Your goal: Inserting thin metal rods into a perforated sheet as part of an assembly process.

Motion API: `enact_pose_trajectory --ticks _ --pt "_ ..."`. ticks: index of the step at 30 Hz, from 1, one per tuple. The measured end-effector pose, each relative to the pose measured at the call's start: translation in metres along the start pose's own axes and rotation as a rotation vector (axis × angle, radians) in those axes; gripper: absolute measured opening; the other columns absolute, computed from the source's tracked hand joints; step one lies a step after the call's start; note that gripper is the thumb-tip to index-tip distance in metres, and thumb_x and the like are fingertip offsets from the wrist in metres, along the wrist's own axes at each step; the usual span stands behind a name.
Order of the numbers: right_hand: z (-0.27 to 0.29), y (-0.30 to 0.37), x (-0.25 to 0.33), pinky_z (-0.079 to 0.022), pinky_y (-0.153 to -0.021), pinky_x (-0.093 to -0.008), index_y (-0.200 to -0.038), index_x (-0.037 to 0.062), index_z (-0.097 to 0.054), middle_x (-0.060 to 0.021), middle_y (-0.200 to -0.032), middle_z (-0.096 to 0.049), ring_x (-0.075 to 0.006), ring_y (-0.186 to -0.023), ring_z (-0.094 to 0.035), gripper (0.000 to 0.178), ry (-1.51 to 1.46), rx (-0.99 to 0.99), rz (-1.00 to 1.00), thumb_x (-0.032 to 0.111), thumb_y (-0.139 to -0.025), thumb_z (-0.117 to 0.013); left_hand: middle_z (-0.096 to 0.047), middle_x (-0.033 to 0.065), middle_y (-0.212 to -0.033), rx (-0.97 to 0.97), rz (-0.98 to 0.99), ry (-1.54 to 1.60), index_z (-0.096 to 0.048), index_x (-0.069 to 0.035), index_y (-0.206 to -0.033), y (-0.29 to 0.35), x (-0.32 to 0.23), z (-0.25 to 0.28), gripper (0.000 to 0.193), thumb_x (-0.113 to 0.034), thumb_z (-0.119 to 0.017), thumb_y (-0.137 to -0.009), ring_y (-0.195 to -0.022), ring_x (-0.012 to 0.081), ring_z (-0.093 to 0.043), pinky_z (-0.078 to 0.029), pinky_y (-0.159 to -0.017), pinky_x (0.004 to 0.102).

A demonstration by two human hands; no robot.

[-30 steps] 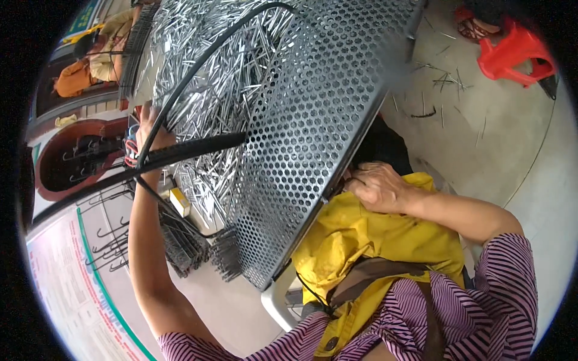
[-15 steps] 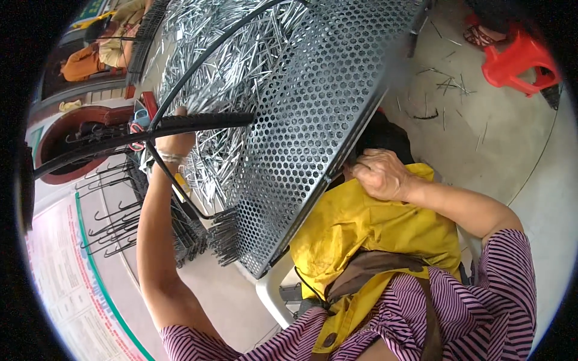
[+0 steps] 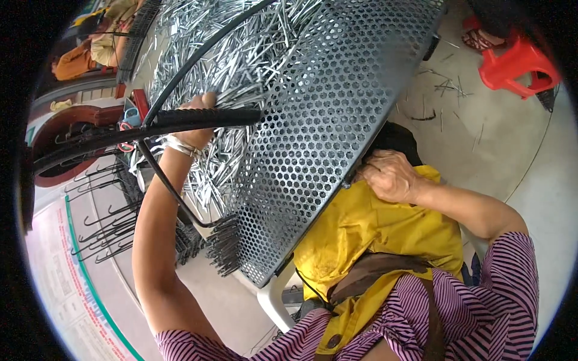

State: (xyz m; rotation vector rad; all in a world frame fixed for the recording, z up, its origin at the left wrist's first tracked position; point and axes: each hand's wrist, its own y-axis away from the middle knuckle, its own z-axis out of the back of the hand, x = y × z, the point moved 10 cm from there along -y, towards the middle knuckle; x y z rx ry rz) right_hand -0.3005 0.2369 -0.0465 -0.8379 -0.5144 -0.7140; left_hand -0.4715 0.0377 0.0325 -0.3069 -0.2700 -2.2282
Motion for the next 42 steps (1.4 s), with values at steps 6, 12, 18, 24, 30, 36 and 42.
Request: enact_pose_trajectory --ticks 6,12,18,24,30,36,42 --pt "-0.003 0.002 0.000 -0.043 -0.050 -0.0344 -0.062 0.0018 -0.051 -0.0104 -0.057 -0.052 -0.0271 -0.053 -0.051 0.002 -0.007 0.011 0.026 0.001 -0.060 -0.052 -0.055 0.0164 -0.064 -0.045 0.061 -0.107 -0.047 -0.006 -0.073 0.002 0.032 0.004 0.017 -0.022 -0.053 -0.073 -0.060 0.0319 -0.058 -0.045 -0.052 0.0393" --pt "-0.003 -0.001 0.002 -0.042 -0.049 -0.0348 -0.061 0.0020 -0.050 -0.0101 -0.054 -0.049 -0.0269 -0.051 -0.050 0.004 -0.002 -0.011 0.030 -0.001 -0.059 -0.052 -0.059 0.0179 -0.072 -0.112 0.240 -0.038 -0.056 -0.009 -0.088 0.039 0.086 0.013 0.020 -0.015 -0.050 -0.071 -0.066 0.0348 -0.058 -0.045 -0.055 0.0427" --pt "-0.009 0.002 0.000 -0.042 -0.049 -0.0358 -0.061 0.0018 -0.049 -0.0109 -0.054 -0.049 -0.0275 -0.051 -0.049 0.006 0.046 0.018 0.032 -0.002 -0.057 -0.053 -0.059 0.0171 -0.070 0.117 0.471 -0.016 -0.057 -0.010 -0.090 0.055 0.094 0.016 0.021 -0.016 -0.051 -0.071 -0.065 0.0325 -0.058 -0.048 -0.057 0.0414" --pt "-0.011 -0.001 0.005 -0.045 -0.054 -0.0367 -0.058 -0.0001 -0.045 -0.0130 -0.064 -0.054 -0.0304 -0.058 -0.053 0.008 0.073 0.073 0.024 -0.001 -0.056 -0.053 -0.058 0.0179 -0.065 -0.218 0.784 0.372 -0.058 -0.003 -0.078 0.100 0.143 0.027 0.024 -0.006 -0.050 -0.056 -0.060 0.0286 -0.058 -0.046 -0.057 0.0335" --pt "-0.012 0.000 0.004 -0.043 -0.052 -0.0367 -0.061 0.0022 -0.047 -0.0115 -0.055 -0.047 -0.0295 -0.055 -0.051 0.007 0.088 0.057 0.027 0.000 -0.056 -0.051 -0.055 0.0113 -0.066 -0.636 1.071 1.270 -0.053 0.005 -0.074 0.120 0.132 0.023 0.022 0.010 -0.058 -0.053 -0.053 0.0195 -0.054 -0.048 -0.048 0.0306" --pt "-0.012 0.000 0.005 -0.043 -0.052 -0.0364 -0.061 0.0018 -0.047 -0.0117 -0.054 -0.048 -0.0295 -0.052 -0.050 0.004 0.117 0.051 0.022 0.001 -0.059 -0.050 -0.054 0.0153 -0.065 -0.806 1.191 1.872 -0.050 0.007 -0.072 0.138 0.134 0.013 0.008 0.005 -0.054 -0.067 -0.052 0.0281 -0.054 -0.050 -0.052 0.0392" --pt "-0.018 0.003 0.001 -0.043 -0.053 -0.0370 -0.062 0.0013 -0.048 -0.0126 -0.055 -0.049 -0.0301 -0.053 -0.050 0.004 0.156 0.093 -0.021 0.004 -0.063 -0.051 -0.052 0.0111 -0.072 -0.828 0.863 2.290 -0.051 0.006 -0.080 0.153 0.110 0.044 0.013 0.001 -0.051 -0.068 -0.064 0.0215 -0.050 -0.044 -0.062 0.0352"
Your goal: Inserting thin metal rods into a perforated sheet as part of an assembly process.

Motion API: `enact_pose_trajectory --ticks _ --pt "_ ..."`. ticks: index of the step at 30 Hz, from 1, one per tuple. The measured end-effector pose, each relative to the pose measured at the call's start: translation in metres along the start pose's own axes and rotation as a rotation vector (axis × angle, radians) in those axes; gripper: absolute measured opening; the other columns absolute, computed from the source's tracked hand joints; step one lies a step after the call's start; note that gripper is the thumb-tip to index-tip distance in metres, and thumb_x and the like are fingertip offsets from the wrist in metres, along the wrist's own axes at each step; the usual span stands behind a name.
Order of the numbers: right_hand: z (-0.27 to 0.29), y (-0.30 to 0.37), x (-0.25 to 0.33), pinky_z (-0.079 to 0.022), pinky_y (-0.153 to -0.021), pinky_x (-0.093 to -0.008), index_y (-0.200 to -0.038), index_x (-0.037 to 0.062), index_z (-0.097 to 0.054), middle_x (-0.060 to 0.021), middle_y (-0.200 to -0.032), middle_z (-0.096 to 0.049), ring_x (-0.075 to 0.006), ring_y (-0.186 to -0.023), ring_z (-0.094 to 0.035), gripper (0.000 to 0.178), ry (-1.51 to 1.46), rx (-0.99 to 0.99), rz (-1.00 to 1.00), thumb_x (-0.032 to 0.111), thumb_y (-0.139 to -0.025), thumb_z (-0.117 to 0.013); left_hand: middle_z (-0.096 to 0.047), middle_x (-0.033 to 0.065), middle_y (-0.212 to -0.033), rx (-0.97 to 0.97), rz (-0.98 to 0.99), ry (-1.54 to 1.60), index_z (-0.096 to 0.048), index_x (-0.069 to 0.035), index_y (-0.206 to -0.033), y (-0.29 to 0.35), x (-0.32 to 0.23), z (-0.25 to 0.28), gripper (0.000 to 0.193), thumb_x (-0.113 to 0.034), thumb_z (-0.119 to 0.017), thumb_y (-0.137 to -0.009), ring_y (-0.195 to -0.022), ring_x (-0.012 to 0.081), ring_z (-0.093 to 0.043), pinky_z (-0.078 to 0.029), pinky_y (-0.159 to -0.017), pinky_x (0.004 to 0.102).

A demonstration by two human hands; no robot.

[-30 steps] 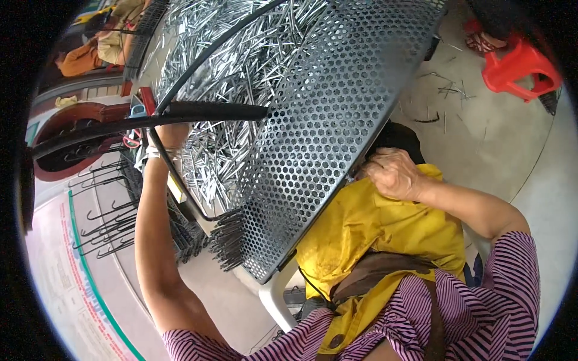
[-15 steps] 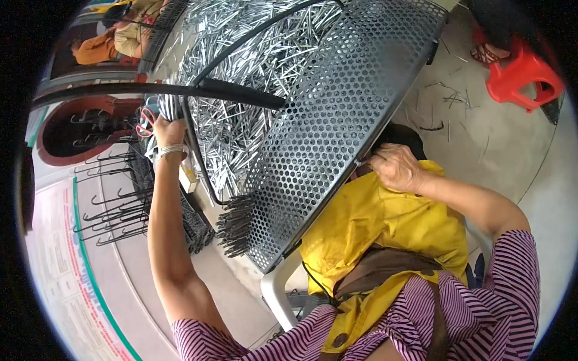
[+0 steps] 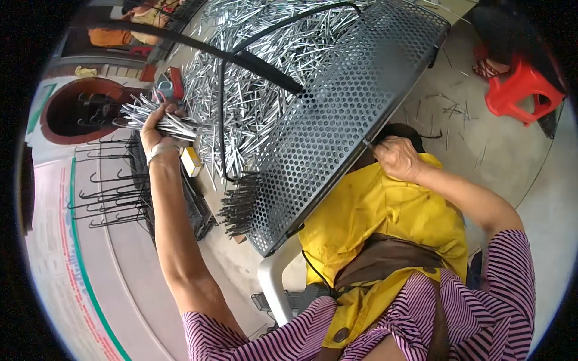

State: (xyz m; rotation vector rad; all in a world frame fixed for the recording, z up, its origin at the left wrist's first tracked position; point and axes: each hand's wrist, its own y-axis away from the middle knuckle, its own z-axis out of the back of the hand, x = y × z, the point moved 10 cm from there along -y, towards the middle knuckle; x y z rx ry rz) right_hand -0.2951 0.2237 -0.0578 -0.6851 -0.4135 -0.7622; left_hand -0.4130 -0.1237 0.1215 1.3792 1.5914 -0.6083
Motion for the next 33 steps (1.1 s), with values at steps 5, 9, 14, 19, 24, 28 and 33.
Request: enact_pose_trajectory --ticks 5,9,14,19,24,28,33 --pt "0.001 0.006 0.010 -0.042 -0.052 -0.0376 -0.062 0.0012 -0.049 -0.0123 -0.056 -0.048 -0.0299 -0.057 -0.050 0.007 0.087 -0.012 0.103 0.006 -0.065 -0.054 -0.050 0.0108 -0.078 0.223 -0.029 0.102 -0.049 0.007 -0.083 0.062 -0.009 -0.023 0.017 0.003 -0.051 -0.067 -0.069 0.0212 -0.048 -0.041 -0.067 0.0359" --pt "0.009 0.015 0.048 -0.040 -0.050 -0.0364 -0.061 0.0008 -0.049 -0.0113 -0.056 -0.047 -0.0274 -0.056 -0.049 0.008 0.049 0.083 0.221 0.003 -0.063 -0.056 -0.050 0.0107 -0.078 0.292 -0.006 0.183 -0.049 0.007 -0.083 0.092 -0.009 -0.025 0.016 0.003 -0.051 -0.067 -0.070 0.0210 -0.047 -0.041 -0.066 0.0357" --pt "0.044 0.000 0.125 -0.037 -0.045 -0.0338 -0.068 0.0004 -0.053 -0.0106 -0.058 -0.051 -0.0256 -0.050 -0.048 0.007 -0.077 -0.058 0.354 -0.001 -0.065 -0.060 -0.049 0.0095 -0.075 0.294 -0.101 0.164 -0.049 0.006 -0.083 0.118 -0.026 -0.022 0.017 0.003 -0.052 -0.066 -0.069 0.0208 -0.047 -0.041 -0.067 0.0352" --pt "0.079 -0.024 0.155 -0.041 -0.047 -0.0244 -0.078 -0.0021 -0.057 -0.0082 -0.064 -0.058 -0.0132 -0.055 -0.055 0.010 -0.403 -0.218 0.041 0.002 -0.070 -0.063 -0.051 0.0097 -0.075 0.348 -0.113 0.098 -0.048 0.003 -0.087 0.180 0.004 -0.044 0.023 -0.001 -0.054 -0.065 -0.065 0.0195 -0.049 -0.044 -0.060 0.0341" --pt "0.074 -0.047 0.172 -0.048 -0.073 -0.0263 -0.112 -0.0047 -0.042 -0.0142 -0.095 -0.057 -0.0175 -0.086 -0.057 0.044 -1.039 -0.165 -0.249 0.010 -0.076 -0.062 -0.053 0.0103 -0.072 0.419 0.148 0.084 -0.048 0.003 -0.095 0.243 0.101 -0.055 0.039 0.002 -0.057 -0.057 -0.056 0.0212 -0.053 -0.046 -0.051 0.0343" --pt "0.047 -0.052 0.193 -0.048 -0.077 -0.0303 -0.123 -0.0062 -0.027 -0.0165 -0.096 -0.056 -0.0203 -0.089 -0.057 0.065 -1.484 -0.085 -0.292 0.018 -0.075 -0.064 -0.047 0.0074 -0.073 0.506 0.284 0.029 -0.044 -0.005 -0.103 0.285 0.157 -0.059 0.051 0.001 -0.058 -0.055 -0.054 0.0216 -0.048 -0.041 -0.049 0.0337" --pt "0.030 -0.046 0.186 -0.050 -0.069 -0.0300 -0.121 -0.0065 -0.029 -0.0170 -0.091 -0.056 -0.0203 -0.083 -0.058 0.058 -1.583 -0.181 -0.354 0.020 -0.080 -0.059 -0.052 0.0105 -0.071 0.529 0.426 0.133 -0.044 0.000 -0.101 0.304 0.196 -0.053 0.051 0.009 -0.057 -0.053 -0.053 0.0234 -0.053 -0.045 -0.049 0.0333"
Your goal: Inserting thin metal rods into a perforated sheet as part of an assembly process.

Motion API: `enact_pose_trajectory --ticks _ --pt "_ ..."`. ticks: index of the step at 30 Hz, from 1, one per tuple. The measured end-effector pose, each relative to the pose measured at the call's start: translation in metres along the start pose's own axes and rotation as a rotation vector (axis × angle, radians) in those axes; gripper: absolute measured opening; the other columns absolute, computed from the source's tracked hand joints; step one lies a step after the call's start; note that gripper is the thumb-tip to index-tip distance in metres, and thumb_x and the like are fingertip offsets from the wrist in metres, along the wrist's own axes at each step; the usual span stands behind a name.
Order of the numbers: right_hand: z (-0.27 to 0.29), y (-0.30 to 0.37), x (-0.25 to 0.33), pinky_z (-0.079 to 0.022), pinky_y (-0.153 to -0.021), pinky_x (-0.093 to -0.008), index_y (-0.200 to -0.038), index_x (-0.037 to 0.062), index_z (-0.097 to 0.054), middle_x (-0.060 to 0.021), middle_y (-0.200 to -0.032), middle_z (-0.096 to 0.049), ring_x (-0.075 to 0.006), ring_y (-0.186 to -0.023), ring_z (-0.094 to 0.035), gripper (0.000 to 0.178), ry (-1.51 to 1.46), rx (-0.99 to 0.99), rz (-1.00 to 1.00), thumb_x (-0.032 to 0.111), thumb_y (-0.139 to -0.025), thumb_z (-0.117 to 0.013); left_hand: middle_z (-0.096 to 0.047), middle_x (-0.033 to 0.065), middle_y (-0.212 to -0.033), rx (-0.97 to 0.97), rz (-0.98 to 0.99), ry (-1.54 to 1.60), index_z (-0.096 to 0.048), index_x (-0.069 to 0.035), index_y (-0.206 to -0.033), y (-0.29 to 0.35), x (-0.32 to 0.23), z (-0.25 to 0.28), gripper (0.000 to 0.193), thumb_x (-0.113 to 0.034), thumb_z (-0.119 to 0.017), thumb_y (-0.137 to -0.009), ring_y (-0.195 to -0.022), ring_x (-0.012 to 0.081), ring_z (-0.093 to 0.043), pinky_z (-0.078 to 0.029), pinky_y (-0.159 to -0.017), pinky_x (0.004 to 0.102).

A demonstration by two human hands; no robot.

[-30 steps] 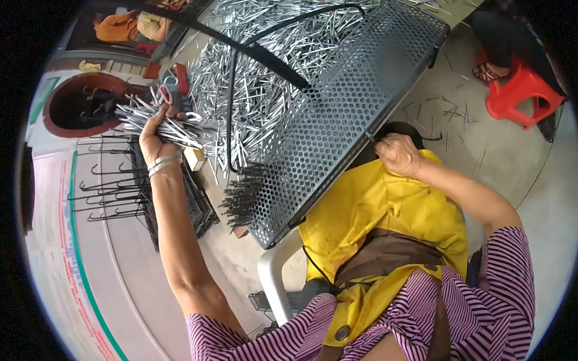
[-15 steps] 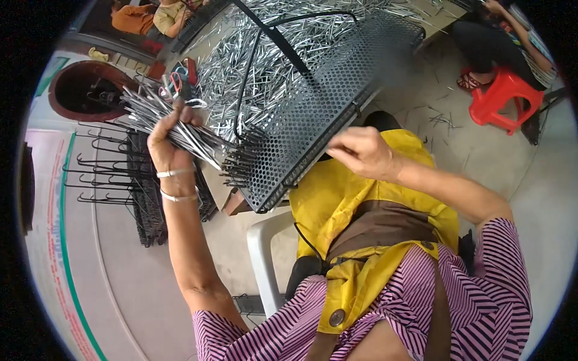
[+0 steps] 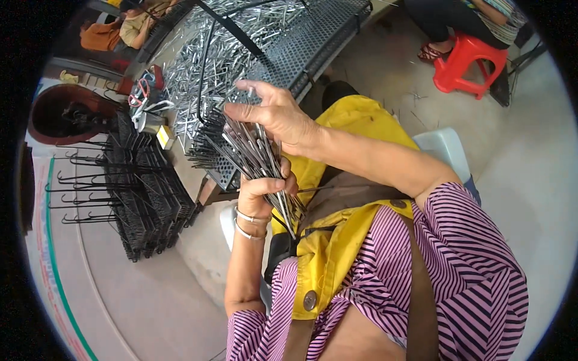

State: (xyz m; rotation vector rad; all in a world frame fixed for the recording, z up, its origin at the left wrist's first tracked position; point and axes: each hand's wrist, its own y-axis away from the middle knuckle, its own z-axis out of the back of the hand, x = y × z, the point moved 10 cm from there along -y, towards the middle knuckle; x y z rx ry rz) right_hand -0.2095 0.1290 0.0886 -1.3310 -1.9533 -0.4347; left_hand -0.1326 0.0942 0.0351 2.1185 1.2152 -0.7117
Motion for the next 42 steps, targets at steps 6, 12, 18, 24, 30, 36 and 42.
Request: enact_pose_trajectory --ticks 6,12,18,24,30,36,42 --pt "0.021 -0.001 -0.029 -0.051 -0.062 -0.0258 -0.091 -0.0038 -0.052 -0.0150 -0.078 -0.060 -0.0165 -0.068 -0.060 0.022 0.135 -0.057 -0.072 0.017 -0.086 -0.047 -0.052 0.0116 -0.071 -0.095 -0.045 -0.224 -0.046 -0.002 -0.096 0.002 0.004 0.018 0.044 0.010 -0.056 -0.055 -0.053 0.0224 -0.052 -0.045 -0.049 0.0327" --pt "0.033 0.003 -0.057 -0.049 -0.059 -0.0231 -0.080 -0.0030 -0.055 -0.0124 -0.075 -0.061 -0.0137 -0.064 -0.059 0.020 0.178 -0.092 -0.155 0.015 -0.085 -0.049 -0.058 0.0095 -0.071 -0.132 -0.039 -0.115 -0.054 0.003 -0.086 0.011 0.024 0.033 0.025 0.006 -0.060 -0.062 -0.056 0.0180 -0.055 -0.046 -0.053 0.0279" --pt "0.049 -0.001 -0.071 -0.046 -0.056 -0.0223 -0.077 -0.0011 -0.058 -0.0058 -0.072 -0.060 -0.0095 -0.062 -0.056 0.016 0.270 -0.015 -0.273 0.013 -0.082 -0.053 -0.057 0.0094 -0.070 -0.174 -0.010 -0.083 -0.054 0.003 -0.081 0.010 0.035 0.047 0.020 0.005 -0.059 -0.062 -0.057 0.0195 -0.056 -0.047 -0.054 0.0294" --pt "0.057 -0.017 -0.058 -0.046 -0.052 -0.0221 -0.079 0.0015 -0.058 -0.0063 -0.073 -0.059 -0.0095 -0.061 -0.055 0.016 0.356 -0.015 -0.351 0.017 -0.082 -0.055 -0.057 0.0091 -0.069 -0.203 -0.014 -0.029 -0.053 0.003 -0.079 0.012 0.035 0.054 0.017 0.004 -0.059 -0.063 -0.058 0.0212 -0.057 -0.047 -0.056 0.0309" --pt "0.057 -0.045 -0.023 -0.051 -0.054 -0.0268 -0.085 -0.0016 -0.057 -0.0117 -0.077 -0.060 -0.0166 -0.064 -0.059 0.018 0.308 -0.014 -0.128 0.016 -0.084 -0.053 -0.057 0.0090 -0.068 -0.245 -0.011 0.004 -0.053 0.003 -0.079 0.015 0.035 0.059 0.017 0.006 -0.057 -0.063 -0.059 0.0210 -0.058 -0.048 -0.056 0.0311" --pt "0.037 -0.066 -0.009 -0.053 -0.058 -0.0261 -0.090 -0.0026 -0.056 -0.0123 -0.078 -0.061 -0.0157 -0.067 -0.061 0.016 0.483 -0.001 0.104 0.011 -0.082 -0.055 -0.058 0.0081 -0.069 -0.319 -0.048 -0.186 -0.054 0.003 -0.077 0.023 0.026 0.065 0.015 0.005 -0.057 -0.063 -0.060 0.0196 -0.058 -0.048 -0.058 0.0294" --pt "0.003 -0.069 -0.019 -0.051 -0.060 -0.0205 -0.094 -0.0031 -0.055 -0.0084 -0.079 -0.062 -0.0108 -0.069 -0.060 0.016 0.702 0.094 0.254 0.008 -0.082 -0.053 -0.058 0.0101 -0.069 -0.311 0.043 -0.175 -0.053 0.003 -0.080 0.030 0.025 0.069 0.019 0.006 -0.056 -0.062 -0.060 0.0223 -0.058 -0.048 -0.062 0.0336"
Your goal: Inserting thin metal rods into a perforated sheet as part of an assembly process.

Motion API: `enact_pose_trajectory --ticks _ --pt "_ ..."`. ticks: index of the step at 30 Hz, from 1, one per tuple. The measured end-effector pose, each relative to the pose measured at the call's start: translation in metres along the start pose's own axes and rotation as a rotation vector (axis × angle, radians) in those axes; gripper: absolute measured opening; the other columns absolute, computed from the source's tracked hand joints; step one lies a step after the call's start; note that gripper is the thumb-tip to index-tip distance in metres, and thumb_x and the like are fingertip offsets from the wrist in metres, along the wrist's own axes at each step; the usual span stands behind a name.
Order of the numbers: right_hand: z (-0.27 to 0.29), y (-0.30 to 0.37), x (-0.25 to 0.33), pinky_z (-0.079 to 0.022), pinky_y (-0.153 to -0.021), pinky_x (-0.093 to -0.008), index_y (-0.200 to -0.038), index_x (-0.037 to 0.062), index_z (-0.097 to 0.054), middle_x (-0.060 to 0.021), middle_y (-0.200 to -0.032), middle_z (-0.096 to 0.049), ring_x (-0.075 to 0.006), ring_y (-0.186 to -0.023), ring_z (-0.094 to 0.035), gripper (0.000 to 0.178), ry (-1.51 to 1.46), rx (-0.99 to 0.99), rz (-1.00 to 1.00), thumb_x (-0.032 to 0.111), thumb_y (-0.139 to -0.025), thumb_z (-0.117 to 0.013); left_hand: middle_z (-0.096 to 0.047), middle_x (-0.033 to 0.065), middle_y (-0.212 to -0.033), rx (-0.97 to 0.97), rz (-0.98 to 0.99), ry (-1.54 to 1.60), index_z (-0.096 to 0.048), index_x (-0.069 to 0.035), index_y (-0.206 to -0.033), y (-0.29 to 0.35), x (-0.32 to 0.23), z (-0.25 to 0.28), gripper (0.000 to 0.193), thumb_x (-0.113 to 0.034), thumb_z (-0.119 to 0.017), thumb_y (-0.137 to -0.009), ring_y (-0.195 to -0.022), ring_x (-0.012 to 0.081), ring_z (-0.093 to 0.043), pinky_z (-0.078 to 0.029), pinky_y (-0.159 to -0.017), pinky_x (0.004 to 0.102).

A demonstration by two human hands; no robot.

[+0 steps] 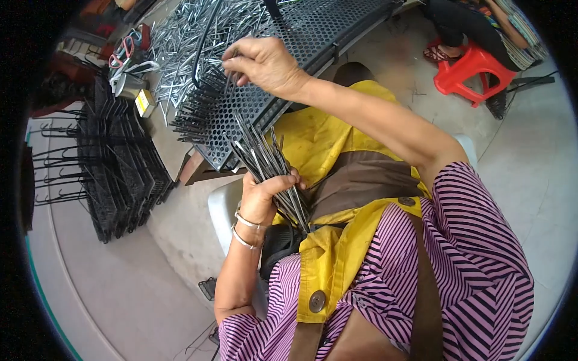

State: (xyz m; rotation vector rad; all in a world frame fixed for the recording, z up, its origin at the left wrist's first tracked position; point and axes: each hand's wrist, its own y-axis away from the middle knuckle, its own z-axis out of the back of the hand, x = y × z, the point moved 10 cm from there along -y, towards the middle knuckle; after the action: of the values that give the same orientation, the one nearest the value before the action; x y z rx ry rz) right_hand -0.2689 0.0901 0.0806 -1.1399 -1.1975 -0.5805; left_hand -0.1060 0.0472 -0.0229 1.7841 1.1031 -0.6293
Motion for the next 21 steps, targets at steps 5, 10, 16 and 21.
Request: enact_pose_trajectory --ticks 5,10,16,21 --pt "-0.027 -0.001 0.017 -0.049 -0.059 -0.0179 -0.091 0.0011 -0.059 -0.0043 -0.077 -0.062 -0.0072 -0.066 -0.059 0.013 0.357 0.089 0.187 0.006 -0.079 -0.056 -0.058 0.0097 -0.068 -0.019 0.012 0.060 -0.053 0.003 -0.080 0.000 0.003 0.005 0.018 0.006 -0.057 -0.062 -0.059 0.0207 -0.057 -0.048 -0.058 0.0313" --pt "-0.037 -0.002 0.033 -0.049 -0.058 -0.0205 -0.088 0.0013 -0.059 -0.0068 -0.076 -0.062 -0.0113 -0.066 -0.061 0.014 0.508 0.123 0.454 0.007 -0.075 -0.060 -0.058 0.0094 -0.068 -0.020 0.005 0.090 -0.053 0.003 -0.079 0.000 0.002 0.006 0.018 0.006 -0.057 -0.062 -0.057 0.0194 -0.057 -0.048 -0.055 0.0294" --pt "-0.048 -0.001 0.040 -0.049 -0.058 -0.0245 -0.084 0.0021 -0.059 -0.0091 -0.077 -0.062 -0.0188 -0.065 -0.061 0.014 0.563 0.202 0.578 0.008 -0.072 -0.063 -0.058 0.0093 -0.068 -0.024 -0.027 0.138 -0.053 0.003 -0.079 0.003 0.002 0.010 0.017 0.007 -0.057 -0.062 -0.058 0.0184 -0.057 -0.047 -0.055 0.0292" --pt "-0.061 -0.010 0.027 -0.048 -0.054 -0.0249 -0.083 0.0024 -0.059 -0.0085 -0.069 -0.061 -0.0173 -0.060 -0.060 0.012 0.580 0.344 0.519 0.010 -0.073 -0.061 -0.057 0.0099 -0.068 -0.054 -0.084 0.160 -0.053 0.003 -0.078 0.009 -0.007 0.008 0.016 0.006 -0.057 -0.063 -0.059 0.0188 -0.056 -0.047 -0.057 0.0298"
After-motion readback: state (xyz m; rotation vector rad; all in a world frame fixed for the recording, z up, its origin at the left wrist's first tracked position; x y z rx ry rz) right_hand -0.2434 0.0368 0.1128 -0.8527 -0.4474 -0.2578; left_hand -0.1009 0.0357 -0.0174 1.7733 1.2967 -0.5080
